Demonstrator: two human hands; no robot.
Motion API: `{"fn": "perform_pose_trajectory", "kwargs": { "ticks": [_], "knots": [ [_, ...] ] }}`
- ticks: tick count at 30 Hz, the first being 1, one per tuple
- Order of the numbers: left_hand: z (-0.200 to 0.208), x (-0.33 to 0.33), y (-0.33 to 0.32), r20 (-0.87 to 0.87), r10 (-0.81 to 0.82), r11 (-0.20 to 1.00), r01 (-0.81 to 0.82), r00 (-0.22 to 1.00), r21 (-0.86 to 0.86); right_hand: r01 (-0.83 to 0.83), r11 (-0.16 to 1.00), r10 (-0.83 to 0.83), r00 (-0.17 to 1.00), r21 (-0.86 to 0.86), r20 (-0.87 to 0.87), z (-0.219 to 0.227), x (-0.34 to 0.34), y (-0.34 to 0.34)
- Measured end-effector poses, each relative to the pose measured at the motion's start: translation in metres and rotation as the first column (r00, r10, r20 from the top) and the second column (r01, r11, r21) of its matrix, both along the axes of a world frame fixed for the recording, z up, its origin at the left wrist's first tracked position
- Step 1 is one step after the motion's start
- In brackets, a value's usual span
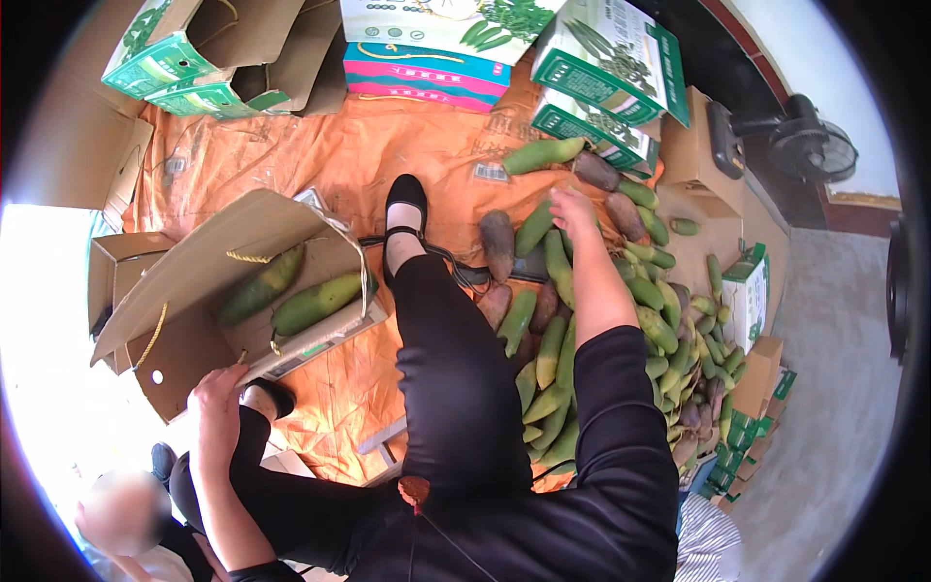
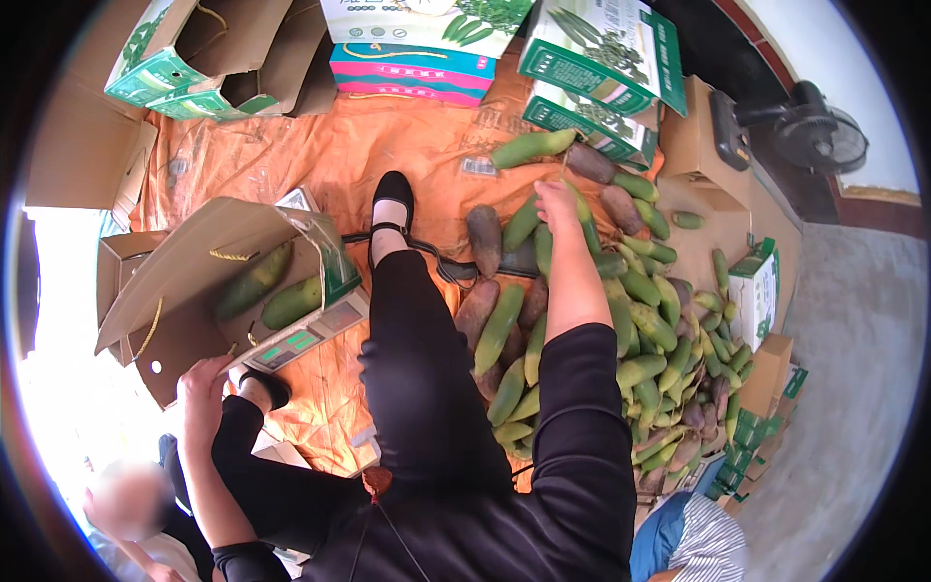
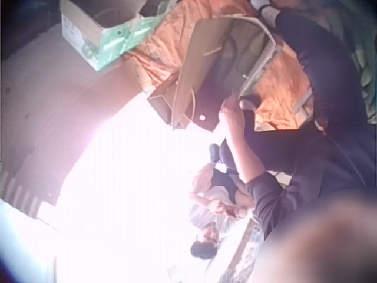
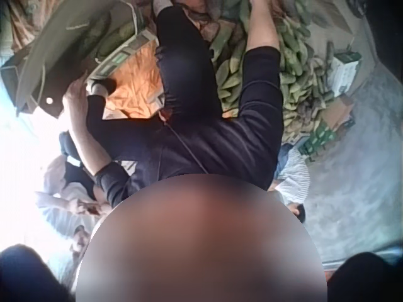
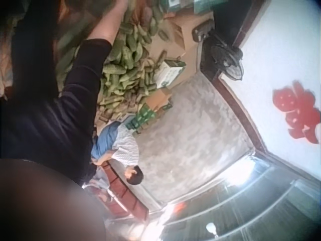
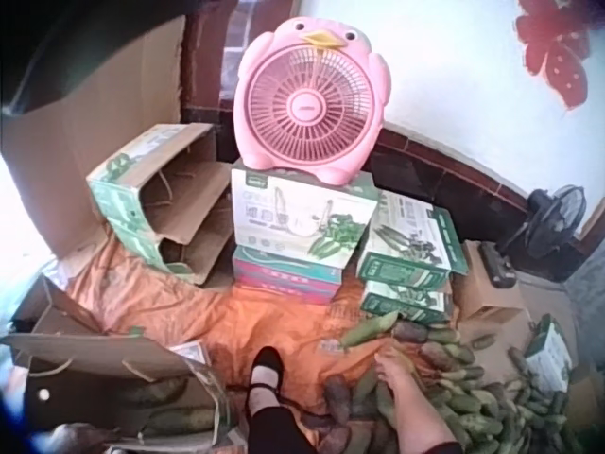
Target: Packaging produce into cardboard boxes for shipping.
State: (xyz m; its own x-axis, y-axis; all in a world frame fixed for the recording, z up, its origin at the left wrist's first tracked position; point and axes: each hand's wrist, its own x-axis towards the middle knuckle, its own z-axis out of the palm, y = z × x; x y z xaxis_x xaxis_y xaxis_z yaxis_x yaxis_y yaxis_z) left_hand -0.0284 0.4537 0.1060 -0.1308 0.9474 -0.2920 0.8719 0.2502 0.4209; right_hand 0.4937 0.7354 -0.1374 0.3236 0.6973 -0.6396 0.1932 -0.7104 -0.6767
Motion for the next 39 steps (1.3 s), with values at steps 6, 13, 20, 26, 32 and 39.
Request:
{"fn": "perform_pose_trajectory", "kwargs": {
  "ticks": [6, 13, 20, 26, 32, 39],
  "knots": [
    [0.009, 0.007, 0.017, 0.024, 0.073, 0.992, -0.070, 0.997, -0.108, 0.400, 0.916, -0.401, 0.915, -0.030, -0.050, -0.059, 0.005, 0.071],
    [0.011, 0.008, 0.031, 0.038, 0.106, 0.978, -0.097, 0.994, -0.186, 0.577, 0.816, -0.576, 0.817, -0.029, 0.026, -0.101, -0.019, 0.122],
    [0.007, 0.005, 0.033, 0.052, 0.065, 0.979, -0.053, 0.997, -0.196, 0.579, 0.815, -0.579, 0.815, 0.003, 0.013, -0.122, -0.022, 0.122],
    [0.014, 0.004, 0.026, 0.028, 0.081, 0.980, -0.075, 0.996, -0.183, 0.412, 0.874, -0.486, 0.725, -0.258, -0.489, -0.085, -0.030, 0.078],
    [0.004, 0.001, 0.016, 0.031, 0.031, 0.994, -0.028, 0.999, -0.110, 0.050, 0.996, 0.004, 0.824, 0.080, -0.567, 0.030, -0.061, 0.001],
    [0.005, 0.004, 0.011, 0.100, 0.013, 0.998, -0.006, 0.995, -0.070, -0.377, 0.678, 0.670, 0.670, 0.631, -0.319, 0.217, -0.144, -0.035]
  ]
}}
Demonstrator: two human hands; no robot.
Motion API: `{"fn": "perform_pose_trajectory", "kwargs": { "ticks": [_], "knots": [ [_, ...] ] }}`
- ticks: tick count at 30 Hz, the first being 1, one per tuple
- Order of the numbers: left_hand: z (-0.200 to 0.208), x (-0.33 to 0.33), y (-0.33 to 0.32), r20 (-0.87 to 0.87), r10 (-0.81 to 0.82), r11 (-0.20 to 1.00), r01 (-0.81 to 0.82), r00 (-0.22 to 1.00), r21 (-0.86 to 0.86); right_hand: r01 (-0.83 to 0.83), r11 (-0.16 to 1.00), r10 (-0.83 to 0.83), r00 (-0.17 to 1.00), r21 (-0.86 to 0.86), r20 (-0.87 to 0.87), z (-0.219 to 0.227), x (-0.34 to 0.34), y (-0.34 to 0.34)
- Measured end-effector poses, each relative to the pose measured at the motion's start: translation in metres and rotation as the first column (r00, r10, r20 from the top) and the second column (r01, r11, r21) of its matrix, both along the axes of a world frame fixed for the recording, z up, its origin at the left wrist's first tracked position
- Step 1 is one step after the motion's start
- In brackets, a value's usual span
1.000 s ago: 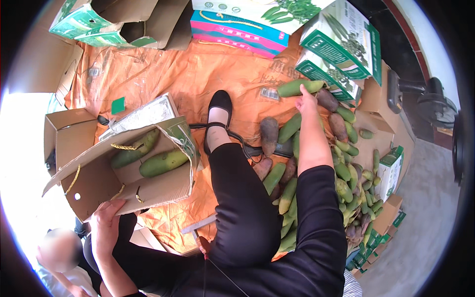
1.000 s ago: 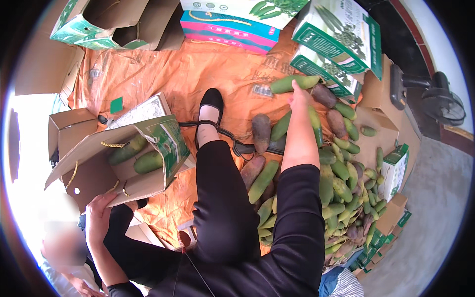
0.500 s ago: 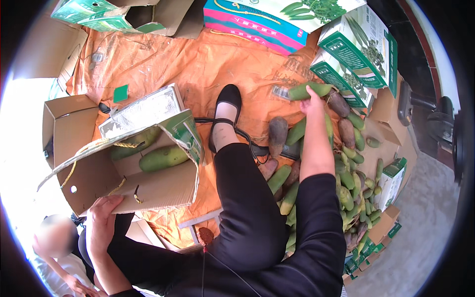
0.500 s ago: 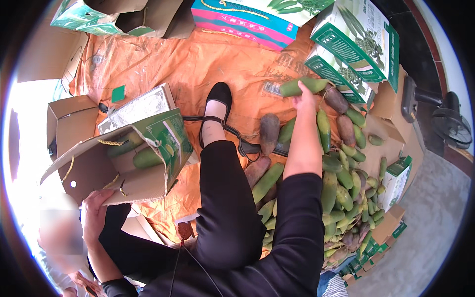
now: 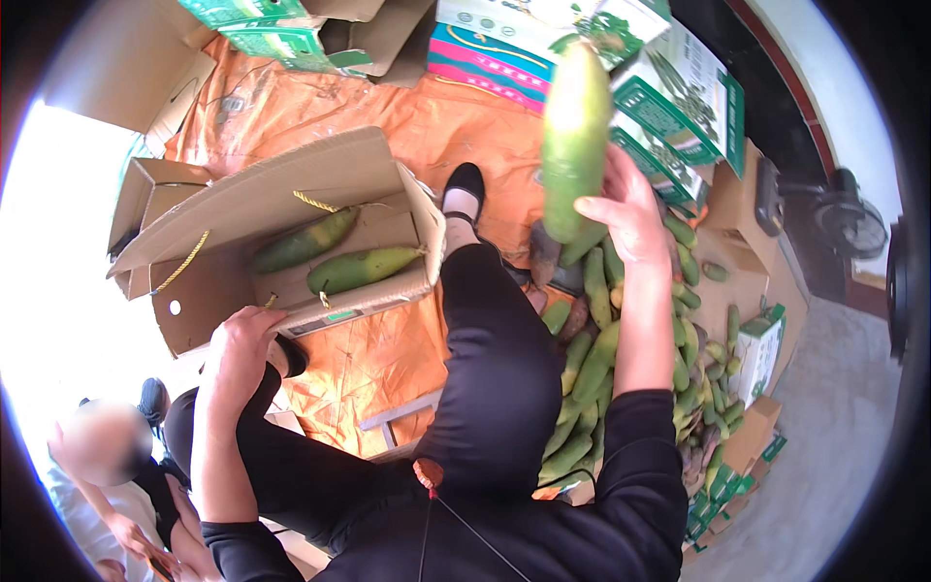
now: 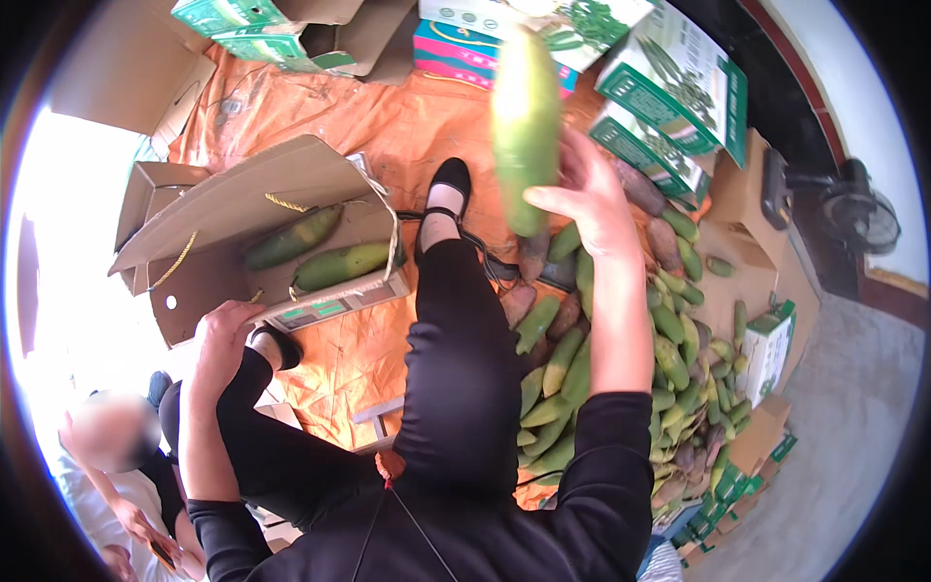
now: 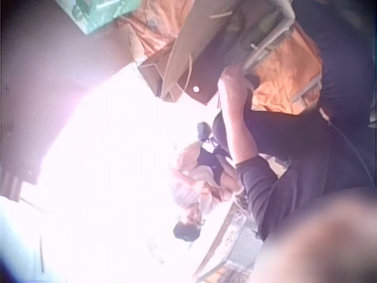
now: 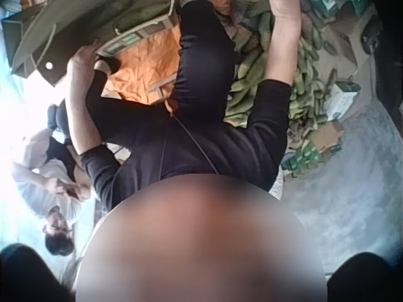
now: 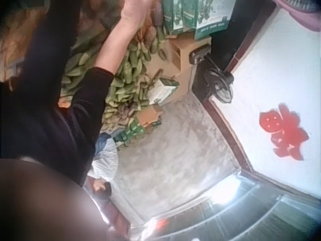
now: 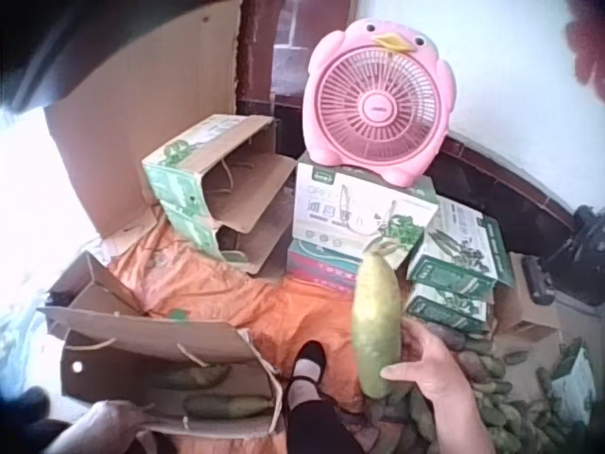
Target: Packaging produce into cardboard boxes for shipping.
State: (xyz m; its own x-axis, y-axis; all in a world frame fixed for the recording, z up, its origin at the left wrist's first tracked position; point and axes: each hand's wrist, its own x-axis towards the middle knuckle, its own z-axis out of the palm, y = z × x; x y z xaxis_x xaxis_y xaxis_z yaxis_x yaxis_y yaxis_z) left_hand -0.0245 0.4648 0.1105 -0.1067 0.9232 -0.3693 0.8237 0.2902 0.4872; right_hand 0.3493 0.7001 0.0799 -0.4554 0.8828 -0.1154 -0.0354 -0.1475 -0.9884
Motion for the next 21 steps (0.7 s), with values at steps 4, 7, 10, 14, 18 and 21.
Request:
{"fn": "perform_pose_trajectory", "kwargs": {
  "ticks": [4, 7, 10, 14, 18, 21],
  "knots": [
    [0.000, -0.001, -0.007, -0.072, -0.029, 0.999, 0.032, 0.997, 0.043, -0.297, 0.936, 0.300, 0.954, 0.191, 0.010, 0.069, -0.065, -0.018],
    [0.002, 0.003, -0.008, -0.116, -0.050, 0.996, 0.058, 0.992, 0.072, -0.486, 0.829, 0.479, 0.873, 0.277, 0.096, 0.085, -0.111, -0.032],
    [-0.003, 0.000, -0.013, -0.147, -0.073, 0.993, 0.085, 0.986, 0.076, -0.548, 0.715, 0.460, 0.837, 0.435, 0.297, 0.066, -0.160, -0.045],
    [-0.005, 0.003, -0.015, -0.190, -0.077, 0.988, 0.101, 0.979, 0.119, -0.619, 0.637, 0.199, 0.708, 0.459, 0.678, 0.041, -0.202, -0.076],
    [-0.005, -0.001, -0.013, -0.189, -0.083, 0.992, 0.099, 0.979, 0.077, -0.718, 0.531, 0.058, 0.561, 0.451, 0.825, 0.013, -0.224, -0.093],
    [-0.008, -0.004, -0.014, -0.158, -0.075, 0.993, 0.088, 0.985, 0.082, -0.712, 0.553, 0.090, 0.567, 0.433, 0.818, 0.000, -0.215, -0.099]
  ]
}}
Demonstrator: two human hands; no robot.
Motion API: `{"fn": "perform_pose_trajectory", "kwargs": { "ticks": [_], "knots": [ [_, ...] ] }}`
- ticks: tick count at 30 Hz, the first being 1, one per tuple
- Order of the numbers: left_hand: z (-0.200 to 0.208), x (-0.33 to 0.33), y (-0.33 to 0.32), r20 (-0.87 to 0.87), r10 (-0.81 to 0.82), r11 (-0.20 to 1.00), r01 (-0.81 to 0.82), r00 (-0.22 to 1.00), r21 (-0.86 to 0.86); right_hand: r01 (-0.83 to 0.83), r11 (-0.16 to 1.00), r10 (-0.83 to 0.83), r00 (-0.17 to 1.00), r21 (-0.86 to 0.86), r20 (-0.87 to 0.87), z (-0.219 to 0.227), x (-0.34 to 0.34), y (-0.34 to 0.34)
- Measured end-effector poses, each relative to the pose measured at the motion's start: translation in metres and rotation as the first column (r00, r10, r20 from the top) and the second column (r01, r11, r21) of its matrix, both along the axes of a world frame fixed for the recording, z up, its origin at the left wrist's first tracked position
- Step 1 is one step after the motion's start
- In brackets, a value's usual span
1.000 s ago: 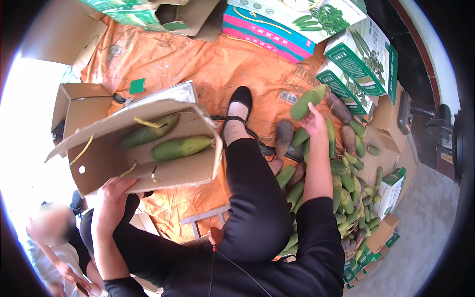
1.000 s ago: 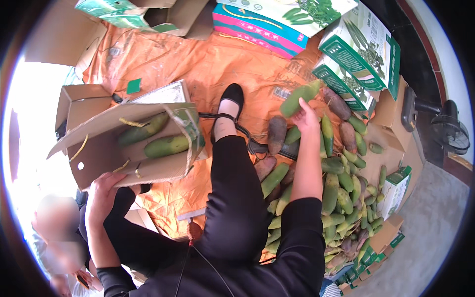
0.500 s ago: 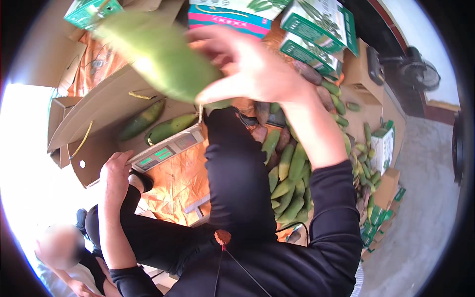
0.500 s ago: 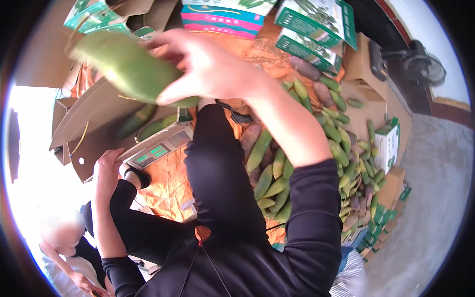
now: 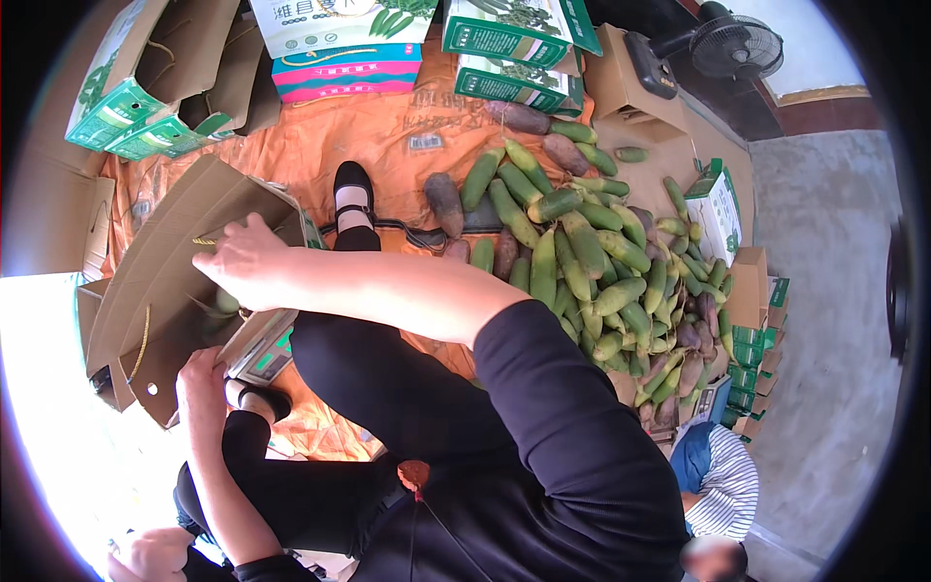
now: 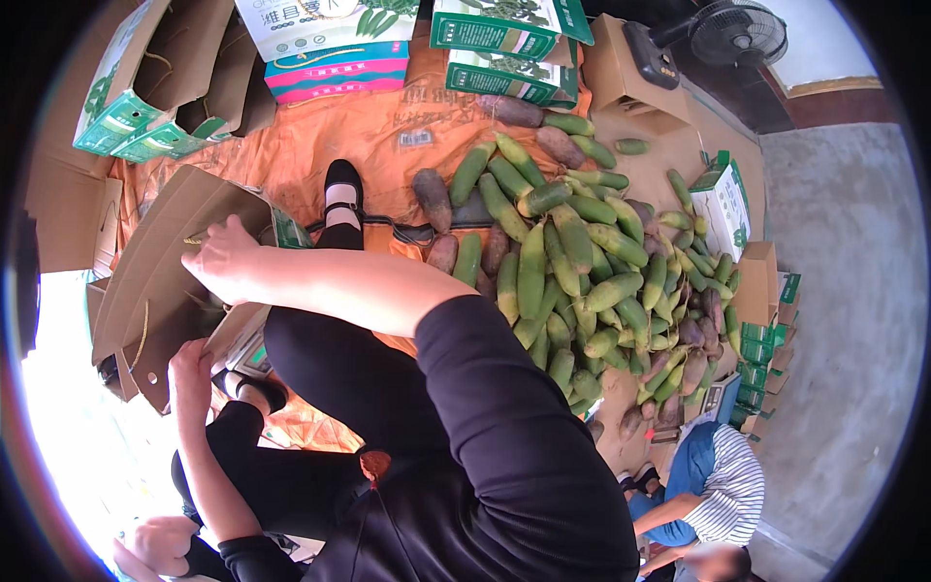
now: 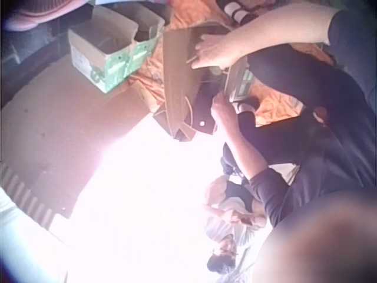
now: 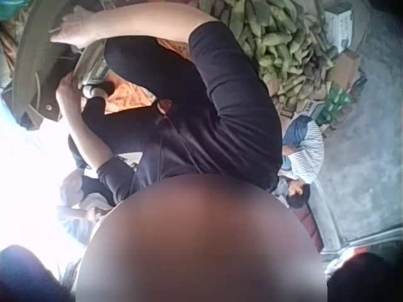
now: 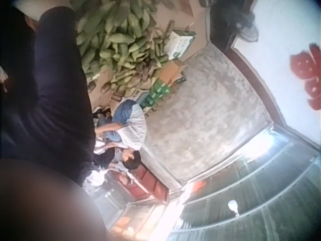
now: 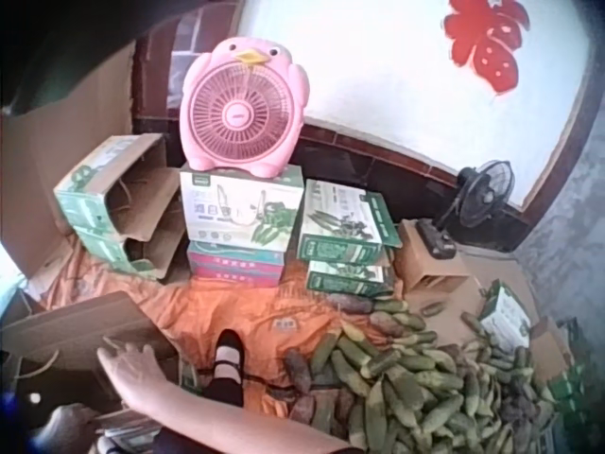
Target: Packaging produce into cardboard boxes for shipping.
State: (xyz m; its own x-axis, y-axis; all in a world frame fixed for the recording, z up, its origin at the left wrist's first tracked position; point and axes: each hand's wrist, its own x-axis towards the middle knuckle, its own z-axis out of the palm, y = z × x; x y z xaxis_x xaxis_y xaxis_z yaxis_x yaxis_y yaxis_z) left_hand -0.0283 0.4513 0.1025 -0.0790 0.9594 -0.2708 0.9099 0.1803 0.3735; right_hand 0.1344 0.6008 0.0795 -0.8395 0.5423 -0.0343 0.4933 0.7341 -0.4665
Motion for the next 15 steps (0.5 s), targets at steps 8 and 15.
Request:
{"fn": "perform_pose_trajectory", "kwargs": {
  "ticks": [8, 15],
  "knots": [
    [-0.002, -0.001, 0.000, 0.005, -0.039, 0.999, 0.039, 0.999, 0.003, 0.435, 0.768, -0.592, 0.762, -0.470, -0.261, -0.010, 0.174, 0.025],
    [-0.006, 0.001, 0.000, 0.022, -0.025, 1.000, 0.024, 0.999, 0.018, 0.952, 0.296, -0.943, 0.304, -0.072, 0.136, -0.079, 0.434, 0.002]
  ]
}}
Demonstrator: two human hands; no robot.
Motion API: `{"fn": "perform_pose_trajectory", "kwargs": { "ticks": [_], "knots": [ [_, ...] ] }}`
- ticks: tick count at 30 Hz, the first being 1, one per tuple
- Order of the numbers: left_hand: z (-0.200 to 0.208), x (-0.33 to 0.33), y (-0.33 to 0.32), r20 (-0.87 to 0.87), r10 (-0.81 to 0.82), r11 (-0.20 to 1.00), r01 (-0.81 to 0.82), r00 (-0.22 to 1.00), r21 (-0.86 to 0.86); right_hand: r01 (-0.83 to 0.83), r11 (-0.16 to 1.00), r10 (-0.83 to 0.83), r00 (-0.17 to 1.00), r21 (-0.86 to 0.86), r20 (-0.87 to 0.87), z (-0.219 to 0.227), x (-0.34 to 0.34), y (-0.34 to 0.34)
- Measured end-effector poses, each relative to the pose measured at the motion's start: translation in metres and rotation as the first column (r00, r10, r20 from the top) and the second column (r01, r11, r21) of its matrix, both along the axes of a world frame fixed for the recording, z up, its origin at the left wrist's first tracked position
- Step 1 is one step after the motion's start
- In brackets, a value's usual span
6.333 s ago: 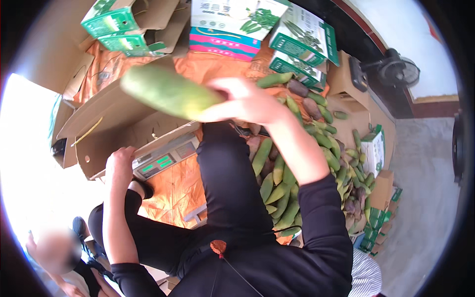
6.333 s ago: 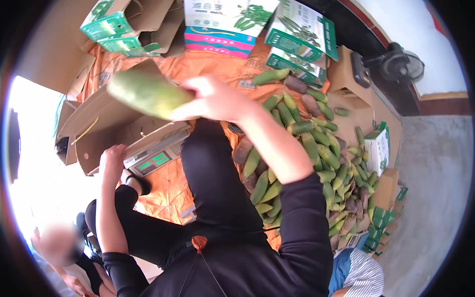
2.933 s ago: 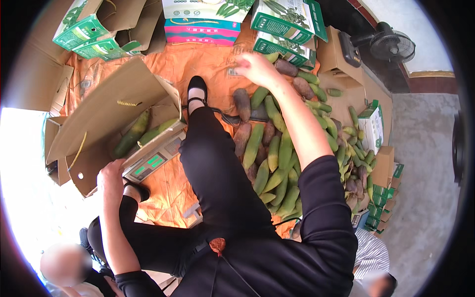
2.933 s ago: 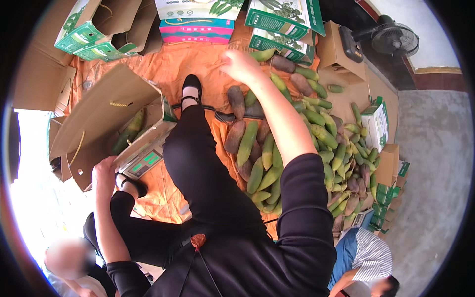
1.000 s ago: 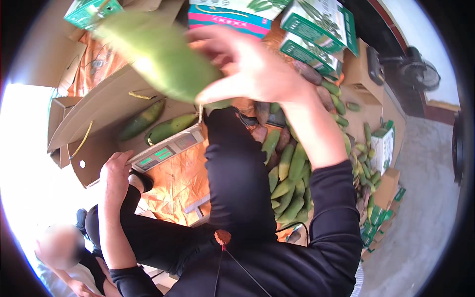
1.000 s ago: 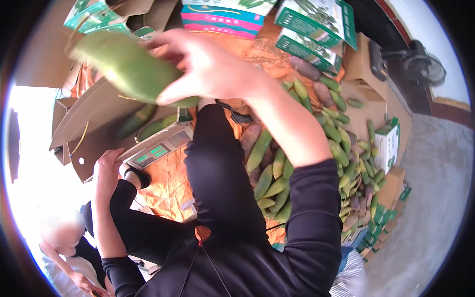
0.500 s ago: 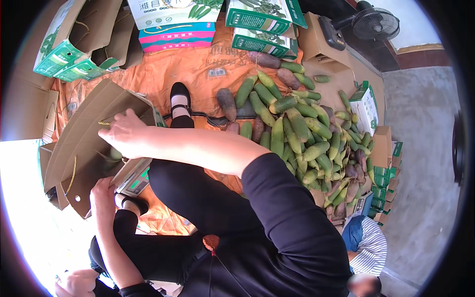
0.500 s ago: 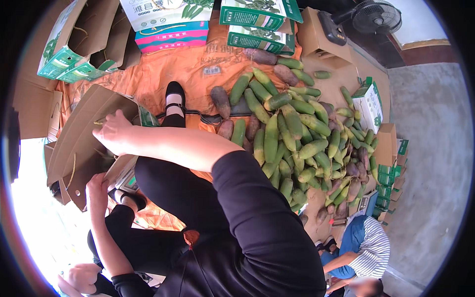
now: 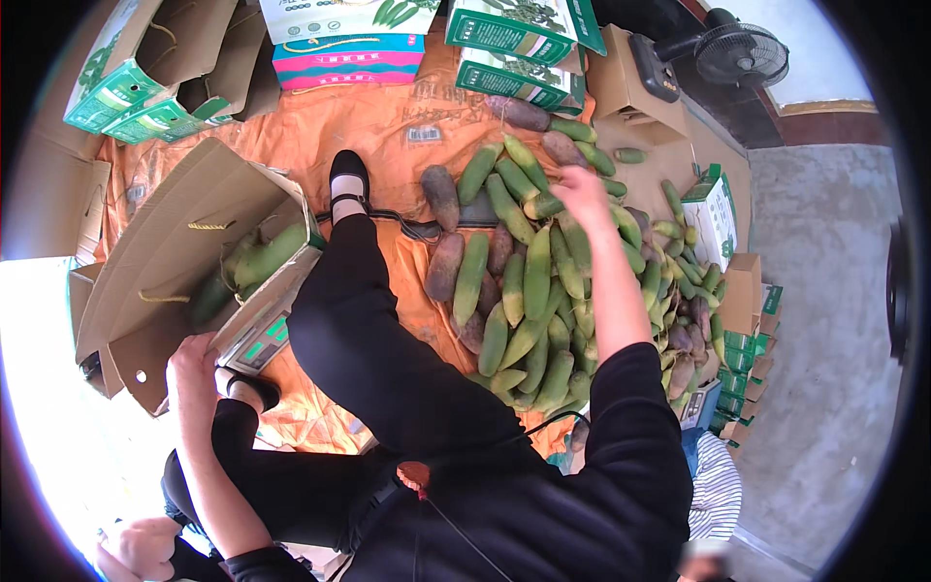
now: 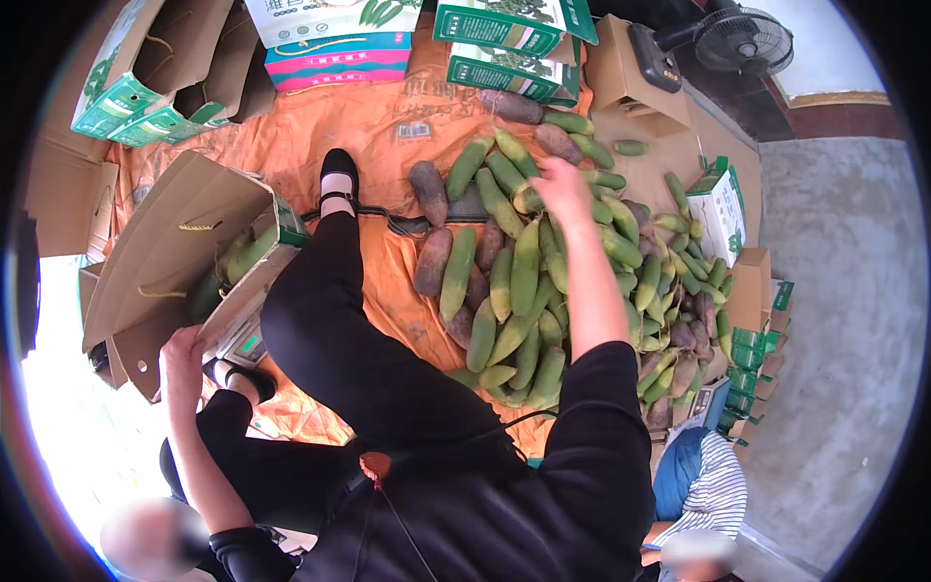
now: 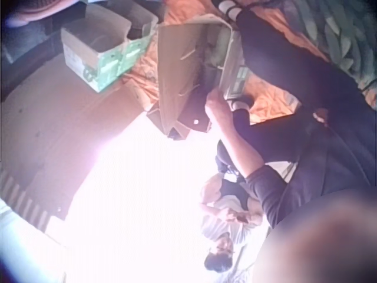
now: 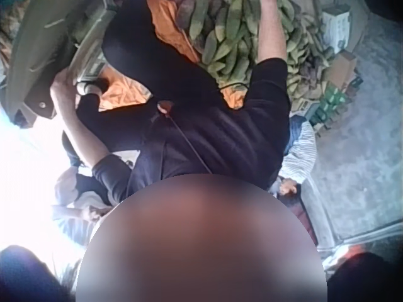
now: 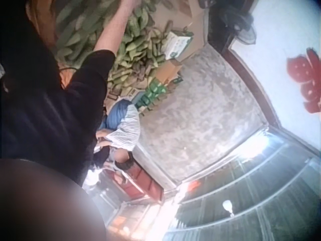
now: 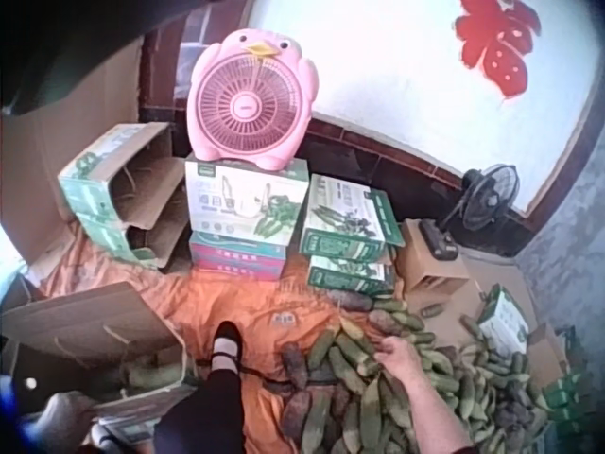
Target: Packaging produce into cardboard boxes for shipping.
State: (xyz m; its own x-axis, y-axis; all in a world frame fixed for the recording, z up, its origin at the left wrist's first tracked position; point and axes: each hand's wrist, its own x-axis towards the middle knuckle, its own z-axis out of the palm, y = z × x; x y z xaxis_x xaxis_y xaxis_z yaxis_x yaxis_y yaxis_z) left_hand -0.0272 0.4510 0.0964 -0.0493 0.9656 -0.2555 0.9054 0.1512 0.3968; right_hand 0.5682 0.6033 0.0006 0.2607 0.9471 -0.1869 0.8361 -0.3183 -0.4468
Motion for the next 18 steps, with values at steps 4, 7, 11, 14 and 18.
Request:
{"fn": "perform_pose_trajectory", "kwargs": {
  "ticks": [4, 7, 11, 14, 18],
  "knots": [
    [0.005, 0.004, 0.000, 0.023, 0.016, 1.000, -0.016, 1.000, 0.010, 0.190, 0.980, -0.179, 0.971, -0.054, 0.158, -0.022, 0.081, -0.040],
    [0.008, 0.000, -0.002, 0.009, 0.028, 0.999, -0.028, 1.000, 0.014, 0.337, 0.923, -0.350, 0.936, -0.185, -0.041, -0.024, 0.062, -0.065],
    [0.000, 0.007, 0.006, 0.019, -0.002, 1.000, 0.002, 1.000, 0.019, 0.369, 0.906, -0.371, 0.928, -0.209, 0.032, -0.081, 0.128, -0.091],
    [0.007, -0.001, -0.006, -0.052, 0.057, 0.998, -0.057, 0.997, -0.009, 0.363, 0.882, -0.433, 0.876, -0.300, -0.212, -0.068, 0.085, -0.081],
    [0.017, 0.011, -0.003, -0.098, 0.055, 0.998, -0.056, 0.994, -0.006, 0.497, 0.746, -0.666, 0.572, -0.444, -0.479, -0.049, 0.090, -0.101]
  ]
}}
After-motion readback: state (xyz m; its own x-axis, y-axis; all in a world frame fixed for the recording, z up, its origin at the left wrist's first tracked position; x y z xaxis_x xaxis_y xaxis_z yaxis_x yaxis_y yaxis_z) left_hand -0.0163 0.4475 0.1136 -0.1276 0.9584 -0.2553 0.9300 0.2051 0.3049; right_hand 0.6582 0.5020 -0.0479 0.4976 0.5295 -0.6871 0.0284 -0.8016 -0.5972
